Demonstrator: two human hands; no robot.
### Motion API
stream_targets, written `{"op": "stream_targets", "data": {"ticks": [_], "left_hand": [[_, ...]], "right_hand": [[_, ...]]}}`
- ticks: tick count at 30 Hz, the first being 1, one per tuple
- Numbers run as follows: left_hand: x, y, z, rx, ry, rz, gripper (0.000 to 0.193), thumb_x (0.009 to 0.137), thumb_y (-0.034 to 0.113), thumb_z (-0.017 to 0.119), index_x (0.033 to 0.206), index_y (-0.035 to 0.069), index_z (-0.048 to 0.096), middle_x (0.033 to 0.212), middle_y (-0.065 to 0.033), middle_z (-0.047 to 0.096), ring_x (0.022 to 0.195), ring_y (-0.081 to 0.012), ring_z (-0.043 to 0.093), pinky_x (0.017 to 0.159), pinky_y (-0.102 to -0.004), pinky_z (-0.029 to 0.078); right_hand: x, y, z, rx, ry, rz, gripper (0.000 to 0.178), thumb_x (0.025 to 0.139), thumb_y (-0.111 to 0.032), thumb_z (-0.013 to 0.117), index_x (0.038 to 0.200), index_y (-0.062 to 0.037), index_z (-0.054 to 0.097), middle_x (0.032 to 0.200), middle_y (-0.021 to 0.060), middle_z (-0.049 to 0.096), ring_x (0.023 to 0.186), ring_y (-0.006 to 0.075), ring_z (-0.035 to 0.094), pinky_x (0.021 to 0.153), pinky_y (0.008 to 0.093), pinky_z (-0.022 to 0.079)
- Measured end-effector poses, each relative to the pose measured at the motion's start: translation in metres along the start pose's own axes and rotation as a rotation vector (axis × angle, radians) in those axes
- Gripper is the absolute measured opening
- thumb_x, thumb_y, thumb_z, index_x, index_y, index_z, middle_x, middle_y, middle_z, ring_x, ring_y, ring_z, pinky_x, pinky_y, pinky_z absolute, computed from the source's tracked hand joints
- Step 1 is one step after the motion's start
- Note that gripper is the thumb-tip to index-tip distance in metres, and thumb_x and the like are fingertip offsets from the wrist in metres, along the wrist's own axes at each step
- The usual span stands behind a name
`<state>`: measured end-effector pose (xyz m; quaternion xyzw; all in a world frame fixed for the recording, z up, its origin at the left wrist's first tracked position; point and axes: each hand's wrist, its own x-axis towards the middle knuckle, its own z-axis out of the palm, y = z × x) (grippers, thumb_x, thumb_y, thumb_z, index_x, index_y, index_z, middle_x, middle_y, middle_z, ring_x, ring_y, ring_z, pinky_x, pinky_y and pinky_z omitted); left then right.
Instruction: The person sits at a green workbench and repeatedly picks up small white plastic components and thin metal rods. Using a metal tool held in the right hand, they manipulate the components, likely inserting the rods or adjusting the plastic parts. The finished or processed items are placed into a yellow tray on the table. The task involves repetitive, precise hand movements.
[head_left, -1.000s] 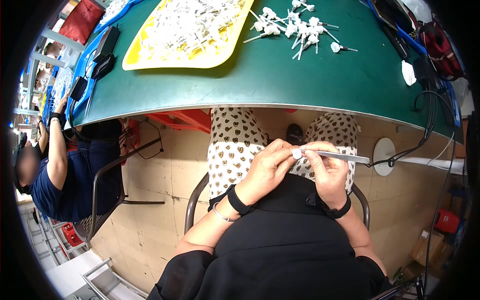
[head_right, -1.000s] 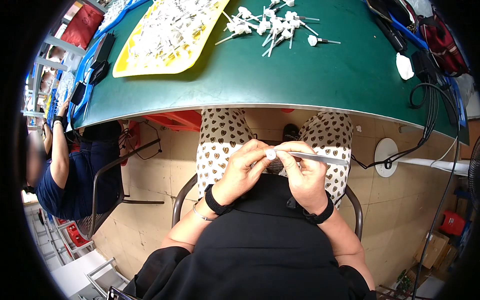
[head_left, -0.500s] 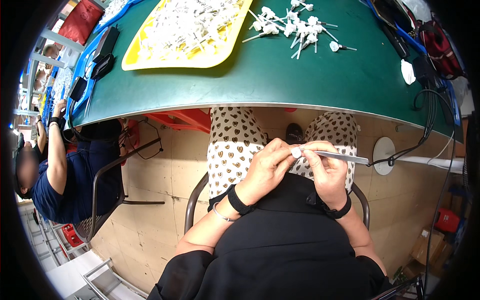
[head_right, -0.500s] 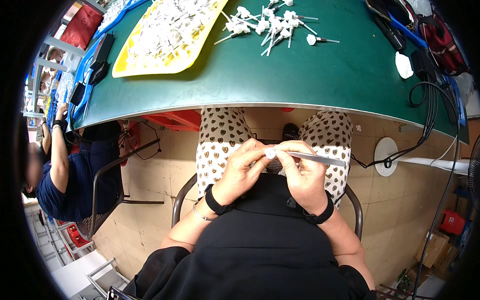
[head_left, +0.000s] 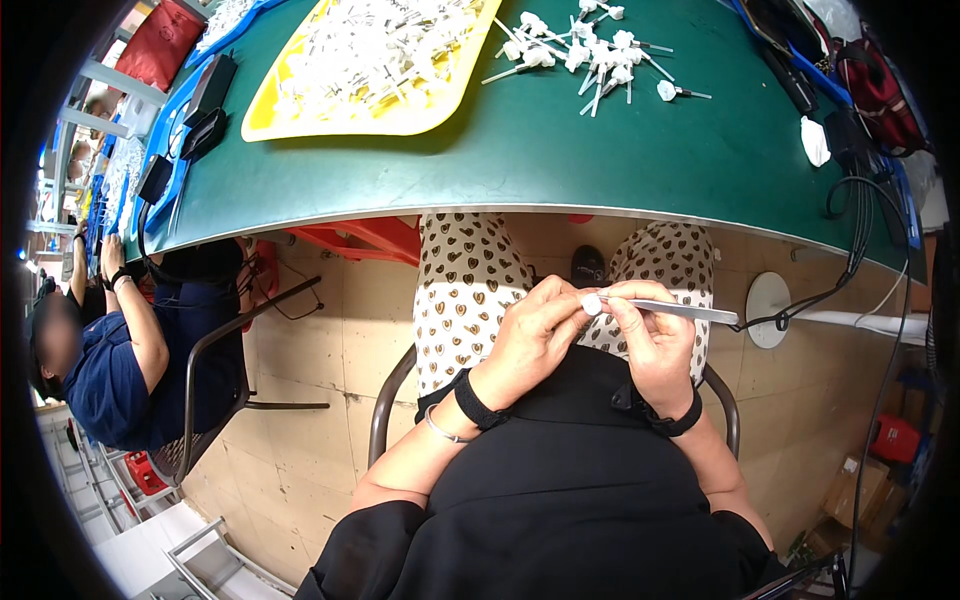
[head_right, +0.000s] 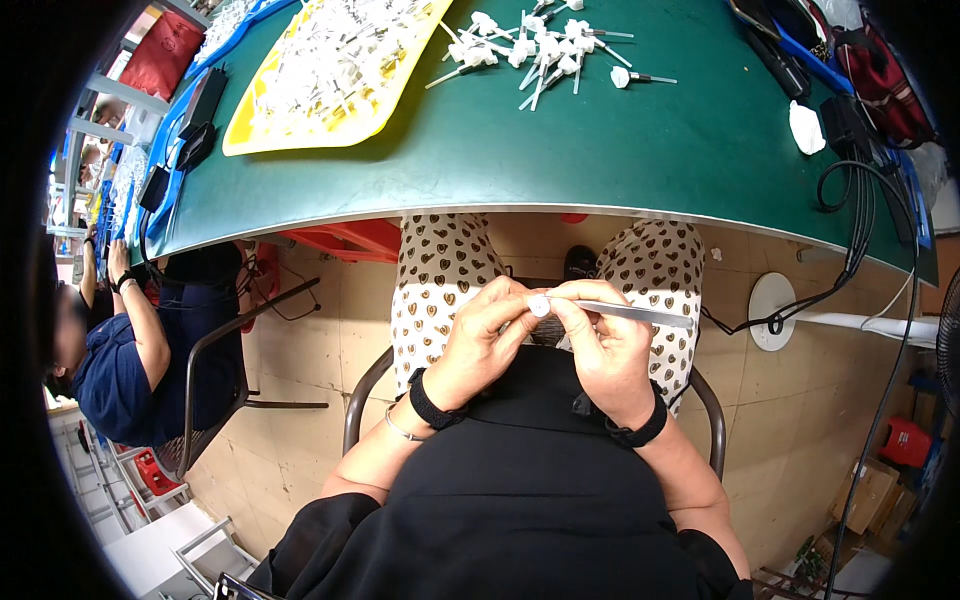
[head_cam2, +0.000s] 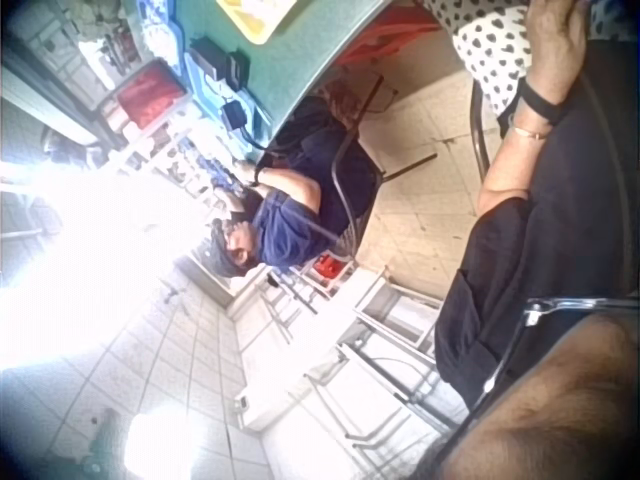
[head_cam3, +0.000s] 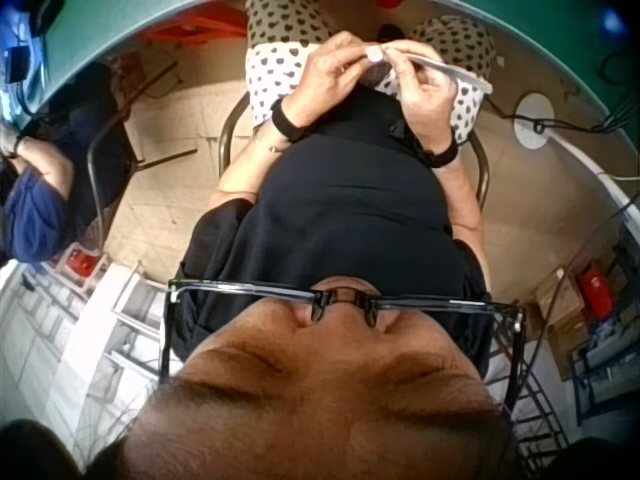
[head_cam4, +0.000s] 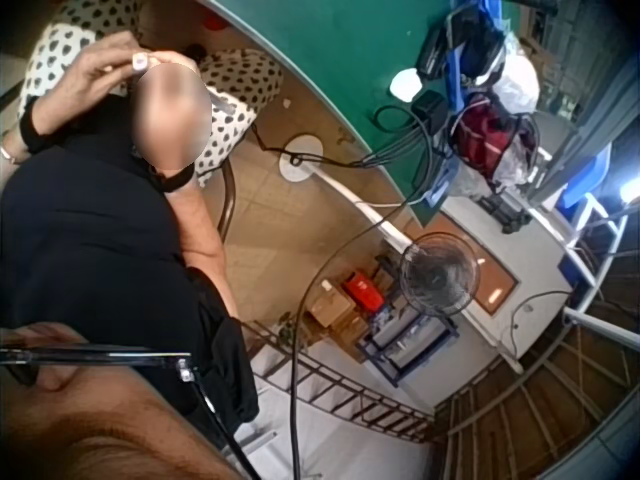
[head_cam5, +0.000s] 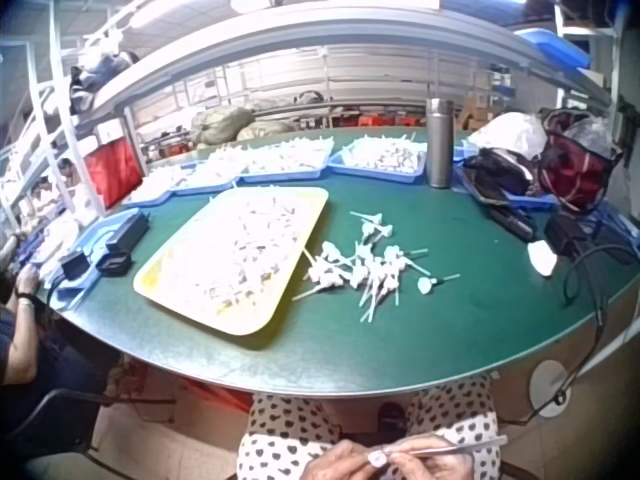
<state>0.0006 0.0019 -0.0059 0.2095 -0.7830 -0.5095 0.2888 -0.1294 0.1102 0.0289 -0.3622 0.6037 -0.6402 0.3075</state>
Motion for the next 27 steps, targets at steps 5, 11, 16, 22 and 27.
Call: {"op": "stream_targets", "data": {"ticks": [5,11,16,22,27], "left_hand": [[0.000,0.002,-0.001,0.016,-0.007,-0.015,0.015,0.089,0.000,0.072,0.104,0.001,0.073,0.091,-0.0105,0.067,0.081,-0.0224,0.065,0.071,-0.0310,0.053],[0.001,0.003,-0.001,0.014,-0.001,-0.003,0.016,0.089,-0.001,0.072,0.104,0.001,0.073,0.091,-0.0105,0.067,0.081,-0.0224,0.065,0.071,-0.0311,0.052],[0.000,0.002,-0.001,0.011,-0.002,-0.002,0.017,0.088,-0.002,0.071,0.105,0.001,0.072,0.091,-0.0105,0.066,0.081,-0.0226,0.065,0.071,-0.0310,0.053],[-0.001,0.002,0.001,-0.010,-0.002,0.010,0.018,0.089,-0.003,0.071,0.106,0.001,0.072,0.093,-0.0108,0.066,0.082,-0.0226,0.065,0.072,-0.0308,0.053],[-0.002,0.000,0.003,-0.031,-0.006,0.039,0.022,0.088,-0.001,0.070,0.109,0.005,0.072,0.089,-0.0104,0.064,0.080,-0.0270,0.066,0.070,-0.0338,0.054]], "right_hand": [[0.000,0.002,0.000,0.004,0.003,-0.007,0.010,0.098,0.002,0.062,0.107,0.0038,0.066,0.104,0.0086,0.070,0.088,0.0097,0.066,0.076,0.0225,0.053],[0.001,-0.001,0.001,-0.007,-0.007,-0.014,0.010,0.098,0.003,0.061,0.107,0.0040,0.066,0.103,0.0085,0.069,0.088,0.0095,0.066,0.075,0.0221,0.053],[0.000,0.001,0.001,-0.017,0.007,-0.005,0.009,0.097,0.002,0.062,0.105,0.0031,0.066,0.102,0.0077,0.069,0.085,0.0096,0.065,0.073,0.0225,0.052],[0.004,-0.004,-0.001,-0.237,-0.022,-0.139,0.005,0.092,0.001,0.067,0.098,0.0013,0.069,0.094,0.0088,0.069,0.079,0.0144,0.065,0.068,0.0269,0.052],[0.009,-0.013,-0.005,-0.414,-0.112,-0.249,0.005,0.091,0.001,0.067,0.095,0.0011,0.070,0.089,0.0095,0.068,0.077,0.0167,0.064,0.068,0.0290,0.052]]}}
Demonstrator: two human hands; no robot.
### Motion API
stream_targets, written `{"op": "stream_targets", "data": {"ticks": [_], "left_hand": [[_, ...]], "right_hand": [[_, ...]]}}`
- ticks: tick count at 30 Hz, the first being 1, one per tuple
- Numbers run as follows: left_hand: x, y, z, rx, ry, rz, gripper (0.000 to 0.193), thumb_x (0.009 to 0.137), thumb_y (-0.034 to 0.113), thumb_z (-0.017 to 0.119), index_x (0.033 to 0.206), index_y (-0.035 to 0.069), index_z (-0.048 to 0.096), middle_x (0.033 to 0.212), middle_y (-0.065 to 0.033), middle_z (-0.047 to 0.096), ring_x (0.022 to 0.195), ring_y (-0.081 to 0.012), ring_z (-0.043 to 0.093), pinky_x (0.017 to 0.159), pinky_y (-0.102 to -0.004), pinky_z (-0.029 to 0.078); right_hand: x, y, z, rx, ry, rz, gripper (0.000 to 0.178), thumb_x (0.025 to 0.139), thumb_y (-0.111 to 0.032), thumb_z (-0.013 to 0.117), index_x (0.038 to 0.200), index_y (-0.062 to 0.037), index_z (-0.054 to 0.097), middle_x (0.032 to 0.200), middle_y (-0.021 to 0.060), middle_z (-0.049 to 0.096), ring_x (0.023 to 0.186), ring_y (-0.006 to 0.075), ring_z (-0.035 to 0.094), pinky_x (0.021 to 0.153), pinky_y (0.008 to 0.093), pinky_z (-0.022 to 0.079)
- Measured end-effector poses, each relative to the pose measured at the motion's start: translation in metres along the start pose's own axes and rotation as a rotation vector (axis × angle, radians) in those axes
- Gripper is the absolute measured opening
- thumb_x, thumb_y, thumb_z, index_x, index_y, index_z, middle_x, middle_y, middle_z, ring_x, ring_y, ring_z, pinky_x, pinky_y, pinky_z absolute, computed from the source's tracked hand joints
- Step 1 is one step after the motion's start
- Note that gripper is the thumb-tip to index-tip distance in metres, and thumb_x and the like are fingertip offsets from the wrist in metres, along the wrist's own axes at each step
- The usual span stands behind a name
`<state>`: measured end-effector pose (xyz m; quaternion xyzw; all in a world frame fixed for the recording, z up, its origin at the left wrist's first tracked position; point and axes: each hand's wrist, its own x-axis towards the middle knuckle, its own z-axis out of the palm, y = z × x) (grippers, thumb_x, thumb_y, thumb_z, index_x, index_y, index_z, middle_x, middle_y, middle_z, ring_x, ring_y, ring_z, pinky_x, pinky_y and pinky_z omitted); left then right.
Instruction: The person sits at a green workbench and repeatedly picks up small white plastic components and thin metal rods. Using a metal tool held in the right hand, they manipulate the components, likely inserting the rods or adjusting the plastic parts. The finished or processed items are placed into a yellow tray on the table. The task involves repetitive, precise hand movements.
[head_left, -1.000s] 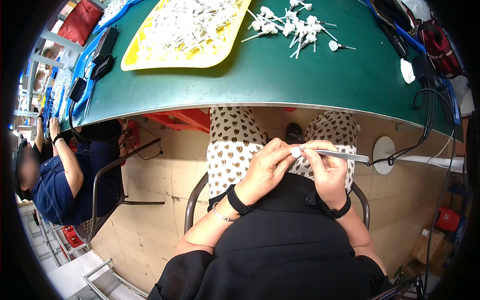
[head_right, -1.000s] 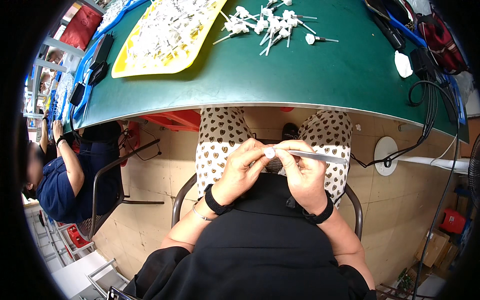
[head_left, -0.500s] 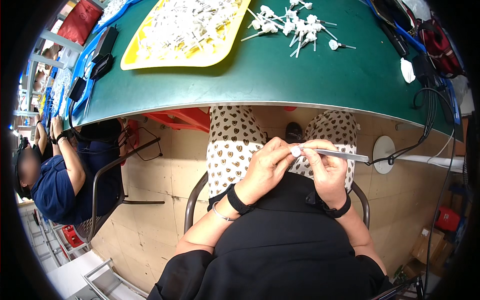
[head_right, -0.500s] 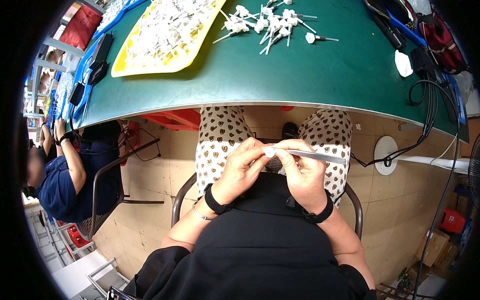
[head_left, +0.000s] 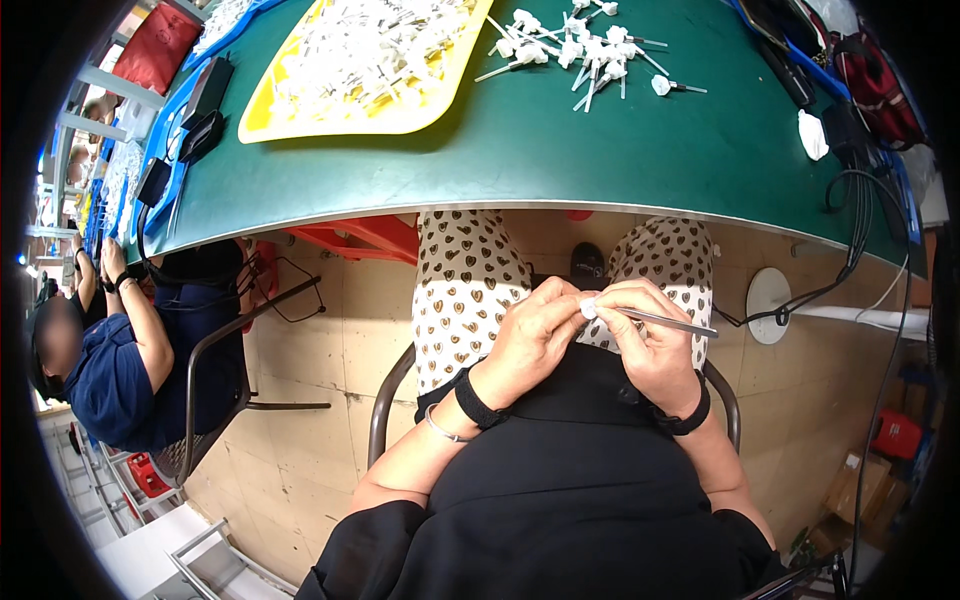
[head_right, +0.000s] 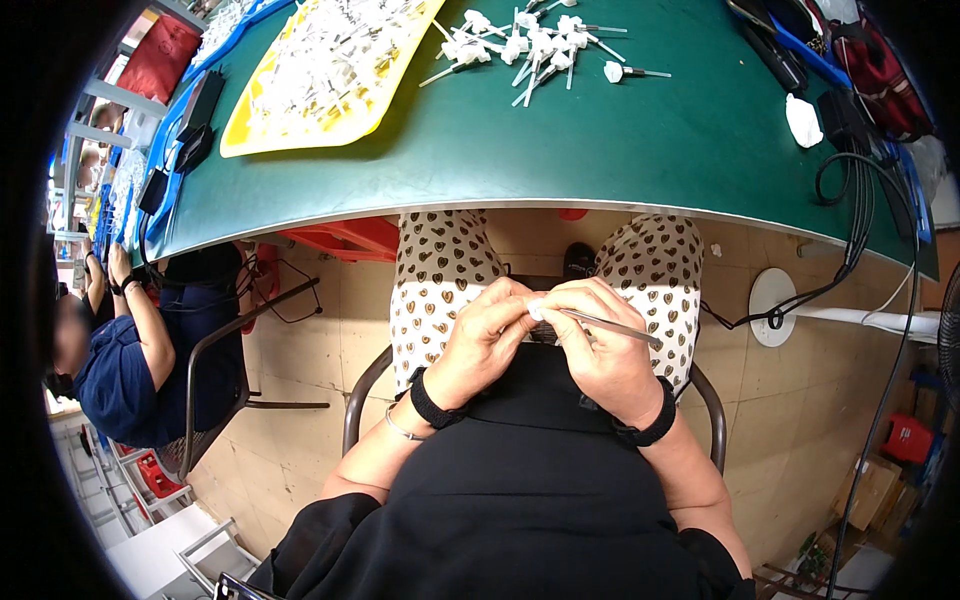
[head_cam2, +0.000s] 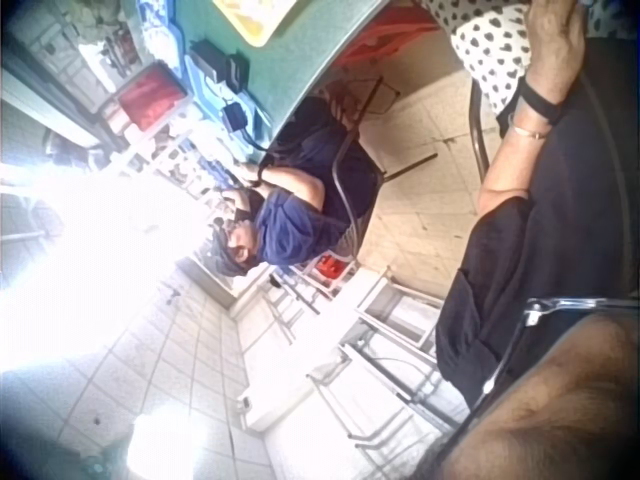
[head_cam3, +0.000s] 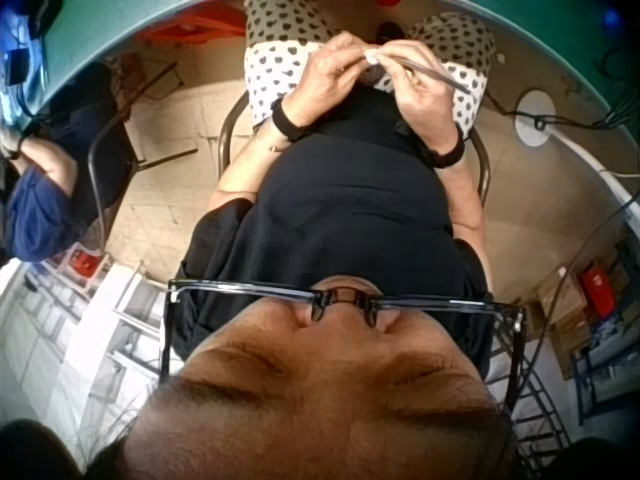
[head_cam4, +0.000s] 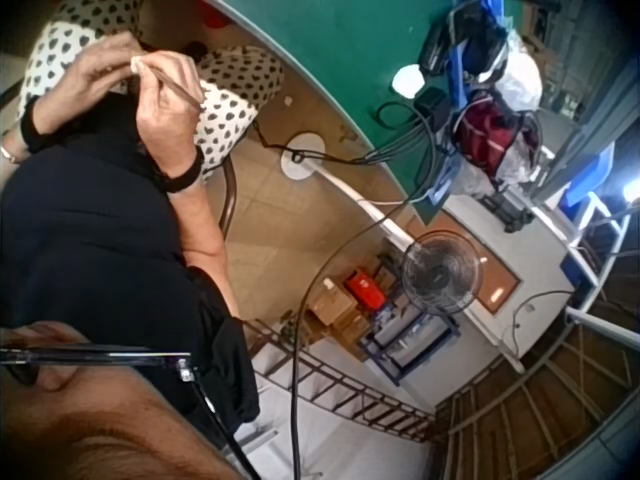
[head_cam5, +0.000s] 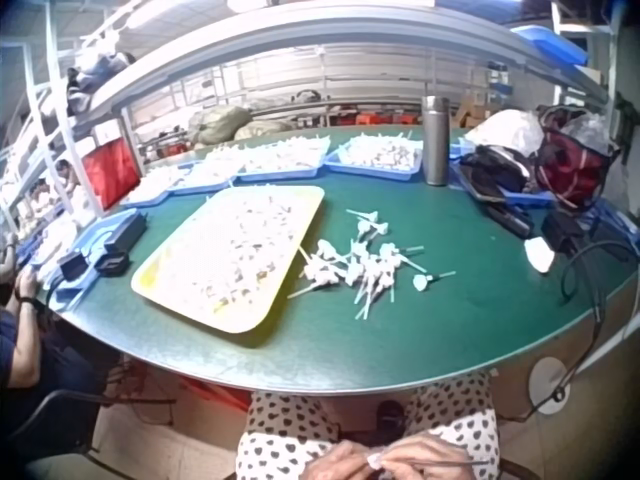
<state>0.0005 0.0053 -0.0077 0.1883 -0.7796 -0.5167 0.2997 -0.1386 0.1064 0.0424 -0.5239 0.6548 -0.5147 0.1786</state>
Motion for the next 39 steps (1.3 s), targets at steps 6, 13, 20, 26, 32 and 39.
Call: {"op": "stream_targets", "data": {"ticks": [6,13,20,26,32,39], "left_hand": [[0.003,0.003,-0.001,-0.027,0.017,0.012,0.019,0.090,0.000,0.069,0.108,0.003,0.072,0.094,-0.0109,0.067,0.083,-0.0259,0.067,0.072,-0.0334,0.055],[0.004,0.006,-0.001,-0.074,0.022,-0.060,0.018,0.091,0.001,0.069,0.109,0.003,0.073,0.096,-0.0104,0.069,0.085,-0.0232,0.068,0.073,-0.0318,0.055],[0.004,0.004,-0.001,-0.083,0.025,-0.012,0.018,0.091,-0.002,0.069,0.108,0.000,0.072,0.100,-0.0112,0.070,0.087,-0.0220,0.068,0.075,-0.0305,0.055],[0.004,0.004,-0.002,-0.055,0.024,0.018,0.018,0.090,-0.004,0.069,0.107,0.000,0.071,0.099,-0.0116,0.069,0.086,-0.0229,0.067,0.074,-0.0312,0.055],[0.003,0.003,-0.001,-0.049,0.018,0.029,0.021,0.089,-0.003,0.069,0.109,0.002,0.072,0.098,-0.0112,0.068,0.086,-0.0247,0.067,0.074,-0.0326,0.055],[0.004,0.006,-0.003,-0.036,0.003,0.012,0.021,0.089,-0.002,0.069,0.109,0.003,0.071,0.097,-0.0107,0.067,0.087,-0.0257,0.068,0.075,-0.0335,0.055]], "right_hand": [[-0.002,-0.001,-0.001,0.360,0.021,0.262,0.008,0.093,0.002,0.066,0.100,0.0032,0.070,0.097,0.0080,0.067,0.084,0.0130,0.064,0.071,0.0263,0.052],[-0.013,0.002,0.001,0.365,0.149,0.204,0.013,0.091,0.005,0.068,0.104,0.0028,0.069,0.103,0.0083,0.066,0.087,0.0122,0.063,0.074,0.0255,0.052],[-0.011,-0.003,0.004,0.188,0.105,0.139,0.012,0.089,0.002,0.072,0.102,0.0007,0.071,0.098,0.0105,0.068,0.083,0.0155,0.065,0.070,0.0270,0.053],[-0.007,-0.007,0.006,0.179,0.099,0.098,0.013,0.090,0.001,0.070,0.103,0.0006,0.073,0.096,0.0096,0.069,0.081,0.0163,0.066,0.068,0.0271,0.053],[-0.008,0.002,0.008,0.147,0.116,0.044,0.013,0.090,0.002,0.070,0.103,0.0014,0.072,0.095,0.0097,0.069,0.078,0.0150,0.065,0.064,0.0259,0.053],[-0.006,-0.001,0.008,0.163,0.115,0.052,0.012,0.090,0.003,0.070,0.102,0.0012,0.072,0.094,0.0090,0.069,0.076,0.0138,0.064,0.061,0.0250,0.052]]}}
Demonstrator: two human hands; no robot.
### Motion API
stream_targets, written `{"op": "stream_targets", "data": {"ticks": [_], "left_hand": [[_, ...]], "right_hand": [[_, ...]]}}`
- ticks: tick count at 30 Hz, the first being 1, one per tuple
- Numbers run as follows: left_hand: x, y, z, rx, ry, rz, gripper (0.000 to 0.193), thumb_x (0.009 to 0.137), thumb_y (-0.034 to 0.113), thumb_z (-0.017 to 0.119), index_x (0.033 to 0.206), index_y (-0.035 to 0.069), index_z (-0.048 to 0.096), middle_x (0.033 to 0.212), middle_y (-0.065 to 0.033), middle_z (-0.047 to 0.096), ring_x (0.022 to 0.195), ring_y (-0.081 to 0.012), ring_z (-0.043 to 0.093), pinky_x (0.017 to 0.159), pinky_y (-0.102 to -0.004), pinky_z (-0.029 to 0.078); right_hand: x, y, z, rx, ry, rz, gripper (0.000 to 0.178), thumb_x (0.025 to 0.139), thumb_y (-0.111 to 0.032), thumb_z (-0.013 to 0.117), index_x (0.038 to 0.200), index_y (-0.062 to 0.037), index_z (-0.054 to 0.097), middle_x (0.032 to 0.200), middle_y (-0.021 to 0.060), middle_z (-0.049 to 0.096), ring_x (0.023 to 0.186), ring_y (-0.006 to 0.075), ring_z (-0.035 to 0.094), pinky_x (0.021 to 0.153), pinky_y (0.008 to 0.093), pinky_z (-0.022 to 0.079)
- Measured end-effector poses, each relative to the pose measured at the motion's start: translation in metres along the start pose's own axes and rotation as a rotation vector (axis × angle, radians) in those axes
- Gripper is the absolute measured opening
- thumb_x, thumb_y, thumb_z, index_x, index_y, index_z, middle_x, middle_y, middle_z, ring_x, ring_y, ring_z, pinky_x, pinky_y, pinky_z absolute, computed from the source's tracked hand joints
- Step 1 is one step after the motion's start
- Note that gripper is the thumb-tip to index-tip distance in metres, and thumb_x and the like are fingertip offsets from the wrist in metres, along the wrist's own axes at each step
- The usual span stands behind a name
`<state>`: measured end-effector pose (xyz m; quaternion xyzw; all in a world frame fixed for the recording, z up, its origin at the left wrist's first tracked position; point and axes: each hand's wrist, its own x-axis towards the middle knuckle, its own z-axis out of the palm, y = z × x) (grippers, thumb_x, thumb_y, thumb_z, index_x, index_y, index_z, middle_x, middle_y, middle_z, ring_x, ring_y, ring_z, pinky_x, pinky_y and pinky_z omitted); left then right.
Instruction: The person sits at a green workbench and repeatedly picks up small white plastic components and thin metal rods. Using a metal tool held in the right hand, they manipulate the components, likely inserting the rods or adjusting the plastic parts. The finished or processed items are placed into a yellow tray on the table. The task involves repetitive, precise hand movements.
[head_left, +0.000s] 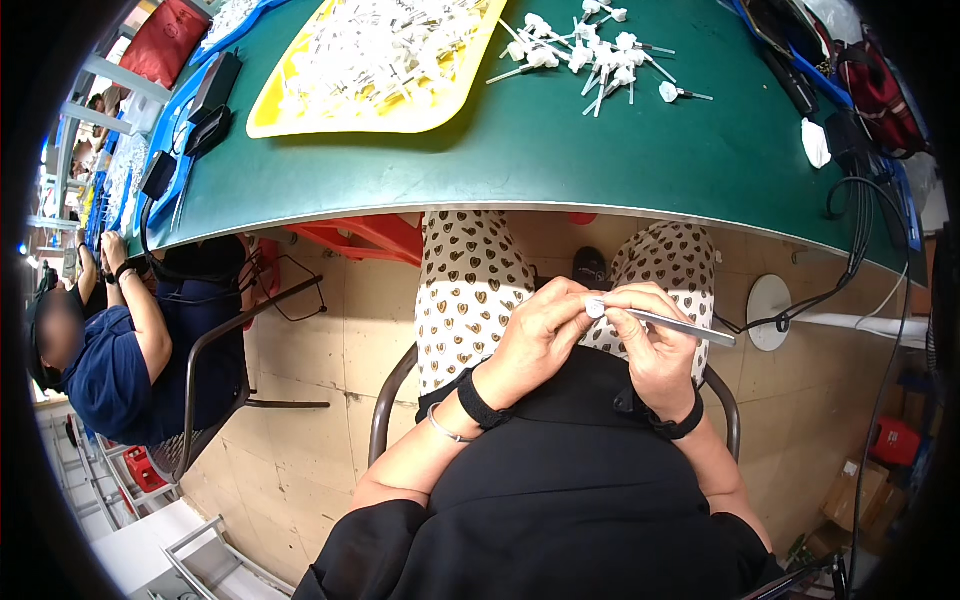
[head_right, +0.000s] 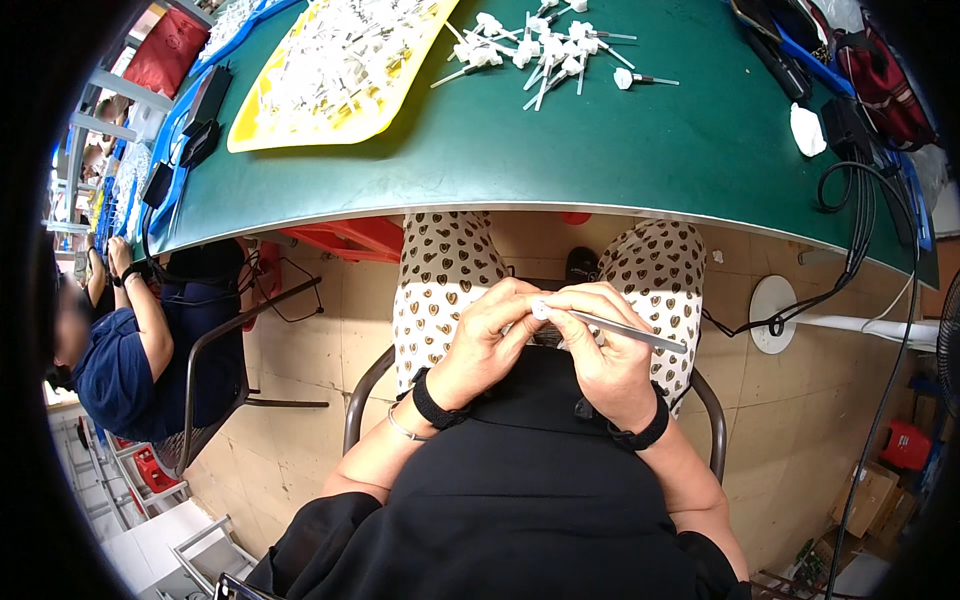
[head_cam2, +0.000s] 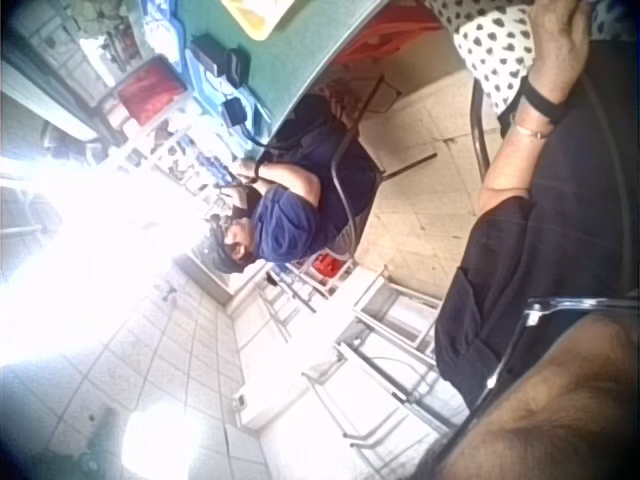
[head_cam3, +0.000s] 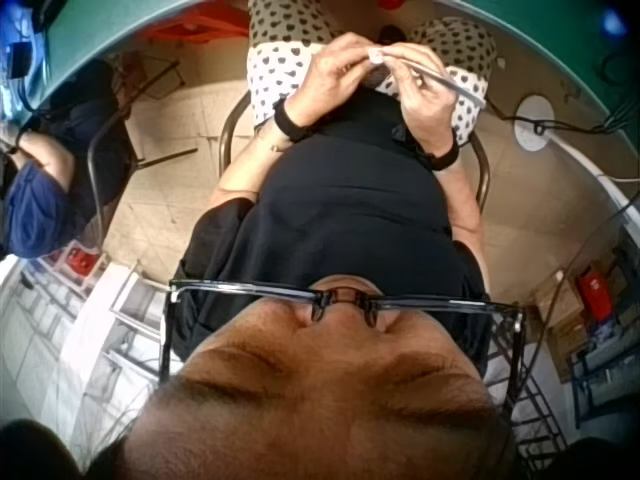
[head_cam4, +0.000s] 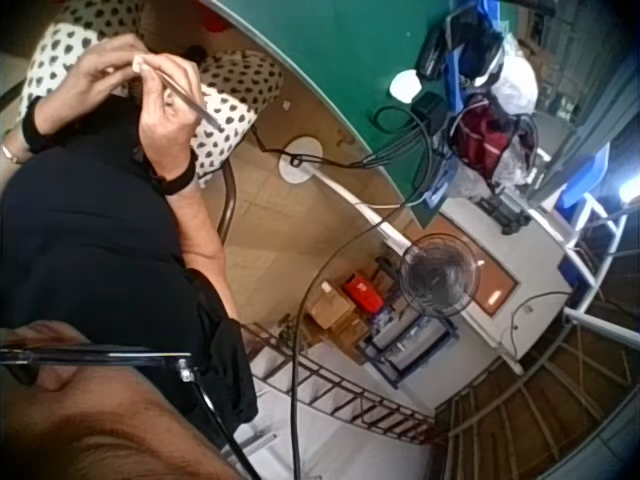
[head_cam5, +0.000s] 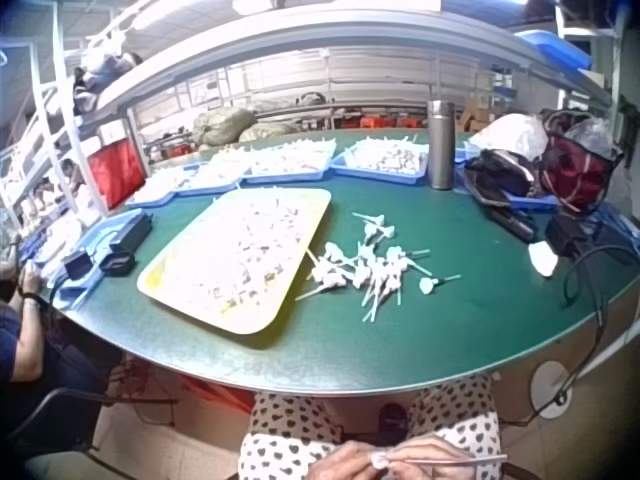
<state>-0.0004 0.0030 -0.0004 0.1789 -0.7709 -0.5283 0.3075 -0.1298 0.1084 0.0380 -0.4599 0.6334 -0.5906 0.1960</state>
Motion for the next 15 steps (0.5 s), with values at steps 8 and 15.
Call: {"op": "stream_targets", "data": {"ticks": [8,15], "left_hand": [[-0.0015,-0.0039,0.0017,-0.007,0.000,0.014,0.021,0.088,-0.003,0.069,0.108,0.002,0.071,0.097,-0.0105,0.067,0.087,-0.0259,0.068,0.075,-0.0337,0.055],[-0.0015,-0.0036,0.0016,-0.013,0.001,0.010,0.021,0.088,-0.003,0.069,0.108,0.003,0.071,0.096,-0.0108,0.067,0.086,-0.0261,0.067,0.074,-0.0339,0.055]], "right_hand": [[-0.0007,0.0015,-0.0012,0.010,-0.002,0.012,0.011,0.091,0.002,0.069,0.102,0.0010,0.072,0.095,0.0086,0.069,0.077,0.0127,0.063,0.063,0.0248,0.051],[-0.0028,0.0007,-0.0008,0.093,0.008,0.099,0.011,0.092,0.002,0.069,0.102,0.0013,0.072,0.098,0.0087,0.068,0.080,0.0122,0.063,0.065,0.0245,0.051]]}}
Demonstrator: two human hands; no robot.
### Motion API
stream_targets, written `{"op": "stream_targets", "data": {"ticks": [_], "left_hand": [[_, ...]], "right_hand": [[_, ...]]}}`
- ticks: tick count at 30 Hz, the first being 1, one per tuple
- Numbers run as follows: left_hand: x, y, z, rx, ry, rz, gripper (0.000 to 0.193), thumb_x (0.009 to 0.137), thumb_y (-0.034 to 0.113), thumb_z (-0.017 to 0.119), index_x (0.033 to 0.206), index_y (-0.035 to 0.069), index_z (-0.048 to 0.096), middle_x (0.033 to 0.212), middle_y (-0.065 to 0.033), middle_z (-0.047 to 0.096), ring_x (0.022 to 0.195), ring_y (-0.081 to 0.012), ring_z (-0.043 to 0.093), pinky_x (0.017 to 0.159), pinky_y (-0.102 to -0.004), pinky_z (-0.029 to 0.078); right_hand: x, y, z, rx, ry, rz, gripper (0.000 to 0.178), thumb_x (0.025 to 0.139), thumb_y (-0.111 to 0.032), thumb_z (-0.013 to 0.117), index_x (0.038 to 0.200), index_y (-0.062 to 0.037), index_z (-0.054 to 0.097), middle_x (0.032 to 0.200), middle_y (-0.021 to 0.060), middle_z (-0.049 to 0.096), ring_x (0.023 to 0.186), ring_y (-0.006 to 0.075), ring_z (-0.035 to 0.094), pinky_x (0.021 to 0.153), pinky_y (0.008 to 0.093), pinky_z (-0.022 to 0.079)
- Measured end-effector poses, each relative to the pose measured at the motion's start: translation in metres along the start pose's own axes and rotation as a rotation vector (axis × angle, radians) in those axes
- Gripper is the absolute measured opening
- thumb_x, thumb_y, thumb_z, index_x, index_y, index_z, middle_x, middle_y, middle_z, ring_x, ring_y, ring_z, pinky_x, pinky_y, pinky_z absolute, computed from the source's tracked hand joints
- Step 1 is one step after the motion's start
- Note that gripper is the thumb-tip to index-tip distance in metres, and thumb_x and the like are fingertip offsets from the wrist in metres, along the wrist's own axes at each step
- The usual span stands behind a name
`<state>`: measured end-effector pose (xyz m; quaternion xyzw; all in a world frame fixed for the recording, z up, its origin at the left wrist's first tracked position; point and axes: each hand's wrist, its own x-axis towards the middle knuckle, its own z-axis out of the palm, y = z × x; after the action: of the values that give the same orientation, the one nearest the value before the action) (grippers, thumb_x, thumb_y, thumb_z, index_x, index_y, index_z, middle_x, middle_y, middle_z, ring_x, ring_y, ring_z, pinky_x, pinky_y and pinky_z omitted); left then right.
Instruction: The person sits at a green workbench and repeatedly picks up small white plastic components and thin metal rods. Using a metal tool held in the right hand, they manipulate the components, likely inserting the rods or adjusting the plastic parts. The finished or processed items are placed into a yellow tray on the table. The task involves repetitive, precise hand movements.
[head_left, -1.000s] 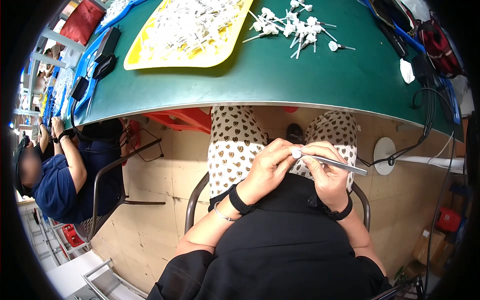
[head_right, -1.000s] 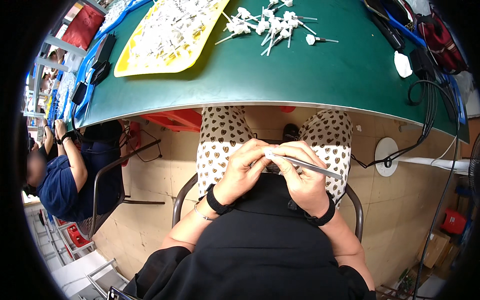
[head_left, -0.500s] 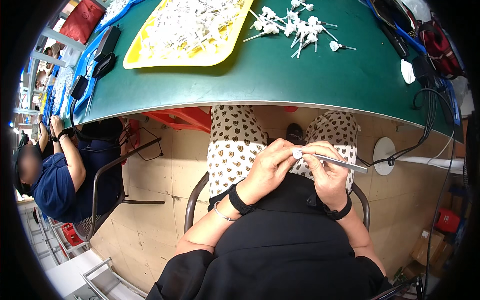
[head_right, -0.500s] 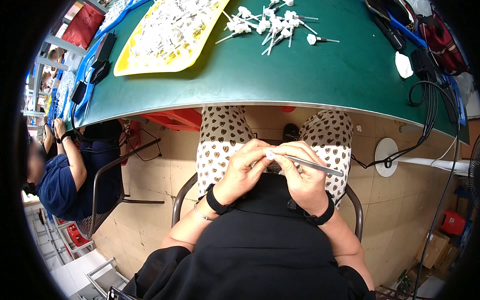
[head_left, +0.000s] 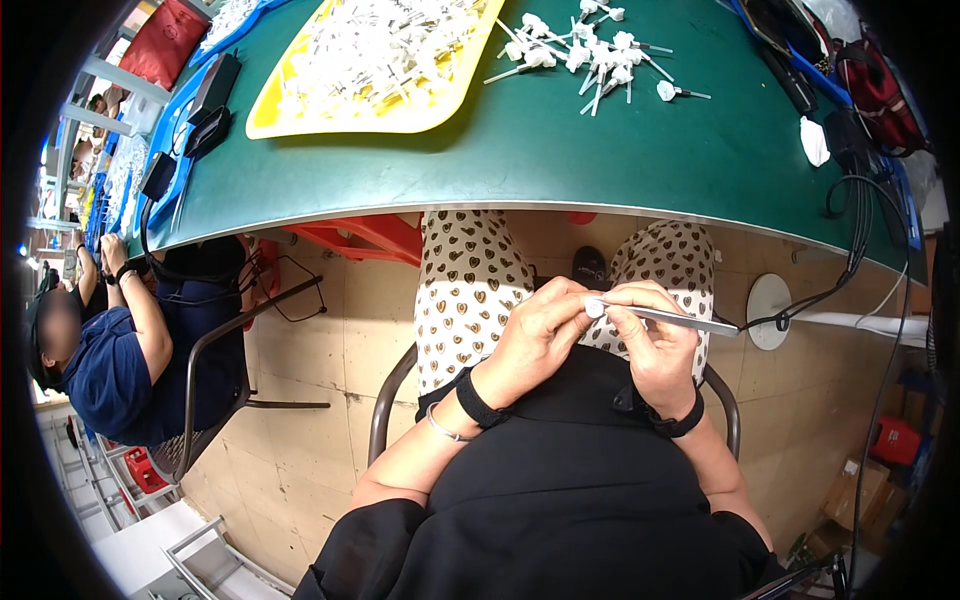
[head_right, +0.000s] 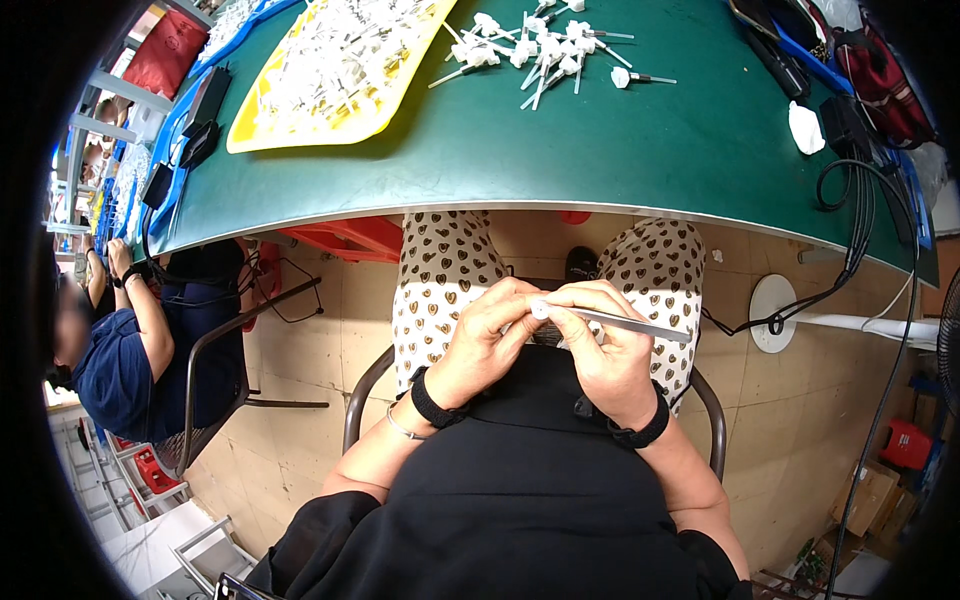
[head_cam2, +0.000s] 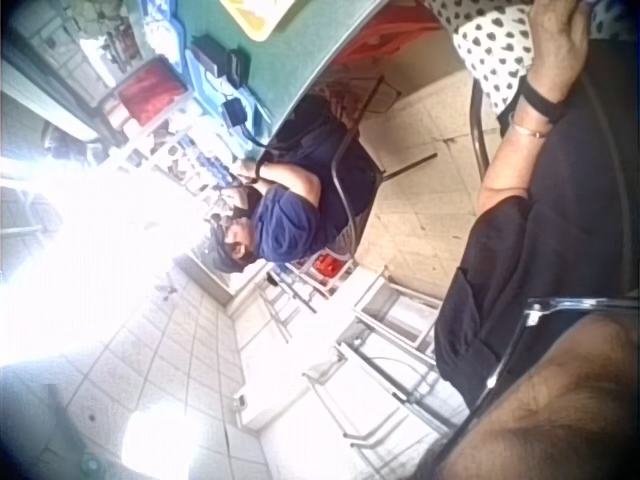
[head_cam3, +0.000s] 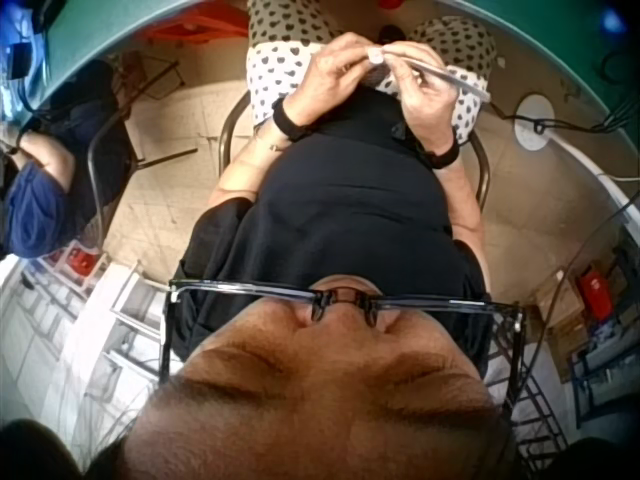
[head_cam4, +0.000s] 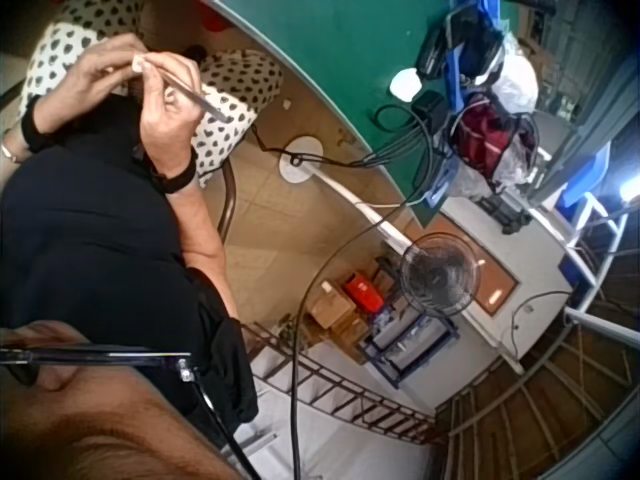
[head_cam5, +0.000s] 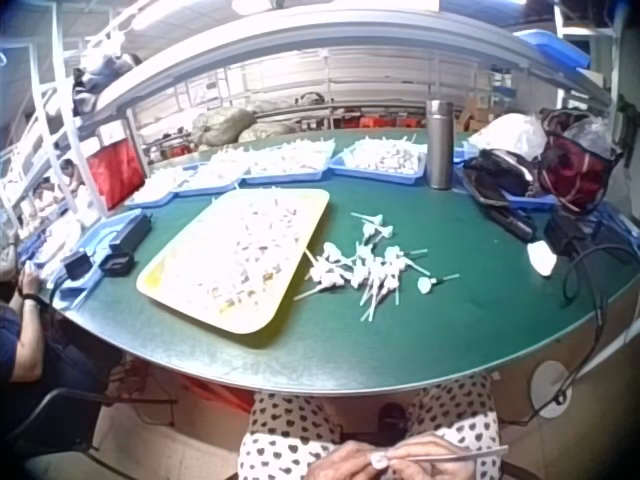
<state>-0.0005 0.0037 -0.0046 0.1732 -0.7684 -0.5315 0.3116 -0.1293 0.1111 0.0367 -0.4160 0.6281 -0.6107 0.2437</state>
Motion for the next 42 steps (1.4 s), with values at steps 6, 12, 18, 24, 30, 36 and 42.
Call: {"op": "stream_targets", "data": {"ticks": [6,12,18,24,30,36,42], "left_hand": [[0.000,0.001,0.000,0.003,-0.002,-0.001,0.021,0.089,-0.003,0.068,0.109,0.003,0.071,0.096,-0.0105,0.066,0.086,-0.0260,0.067,0.074,-0.0338,0.055],[0.000,0.000,0.000,-0.003,-0.014,-0.009,0.022,0.089,-0.003,0.067,0.110,0.003,0.071,0.096,-0.0104,0.066,0.086,-0.0257,0.067,0.074,-0.0337,0.055],[0.000,0.000,0.000,-0.031,-0.014,-0.007,0.022,0.090,-0.002,0.068,0.111,0.004,0.071,0.095,-0.0102,0.067,0.085,-0.0258,0.067,0.073,-0.0336,0.054],[0.000,0.001,0.000,-0.019,-0.023,-0.018,0.022,0.089,-0.002,0.069,0.111,0.004,0.071,0.094,-0.0102,0.067,0.085,-0.0259,0.067,0.073,-0.0339,0.054],[0.001,0.002,0.000,-0.003,-0.031,0.000,0.023,0.090,-0.002,0.069,0.111,0.005,0.071,0.095,-0.0103,0.067,0.085,-0.0263,0.067,0.073,-0.0340,0.054],[-0.002,-0.001,0.001,-0.002,-0.033,-0.018,0.023,0.090,-0.002,0.068,0.111,0.005,0.071,0.095,-0.0103,0.066,0.085,-0.0268,0.067,0.073,-0.0342,0.054],[-0.001,0.001,0.000,0.032,-0.057,-0.006,0.023,0.089,-0.002,0.068,0.111,0.005,0.070,0.095,-0.0104,0.066,0.086,-0.0282,0.067,0.073,-0.0340,0.054]], "right_hand": [[0.001,0.004,-0.001,-0.036,-0.009,-0.042,0.011,0.093,0.002,0.068,0.103,0.0017,0.071,0.098,0.0088,0.068,0.080,0.0123,0.063,0.067,0.0250,0.051],[0.002,0.002,-0.002,-0.042,-0.020,-0.028,0.009,0.093,0.002,0.067,0.101,0.0021,0.071,0.098,0.0088,0.068,0.077,0.0116,0.062,0.064,0.0248,0.050],[0.002,0.002,-0.003,-0.014,-0.022,-0.004,0.007,0.093,0.001,0.067,0.099,0.0023,0.071,0.096,0.0080,0.068,0.075,0.0107,0.060,0.062,0.0242,0.049],[0.002,0.003,-0.004,0.004,-0.028,0.002,0.008,0.092,0.001,0.068,0.099,0.0021,0.071,0.095,0.0084,0.068,0.077,0.0125,0.062,0.065,0.0260,0.050],[0.003,0.004,-0.004,-0.053,-0.028,-0.062,0.006,0.092,0.001,0.068,0.097,0.0021,0.070,0.094,0.0092,0.068,0.078,0.0143,0.063,0.066,0.0275,0.051],[0.006,-0.002,-0.004,-0.137,-0.054,-0.112,0.005,0.090,0.002,0.068,0.095,0.0005,0.070,0.090,0.0099,0.068,0.078,0.0196,0.064,0.069,0.0308,0.052],[0.012,-0.004,-0.008,-0.314,-0.138,-0.243,0.004,0.087,0.002,0.069,0.091,0.0007,0.069,0.087,0.0102,0.068,0.078,0.0244,0.065,0.070,0.0344,0.053]]}}
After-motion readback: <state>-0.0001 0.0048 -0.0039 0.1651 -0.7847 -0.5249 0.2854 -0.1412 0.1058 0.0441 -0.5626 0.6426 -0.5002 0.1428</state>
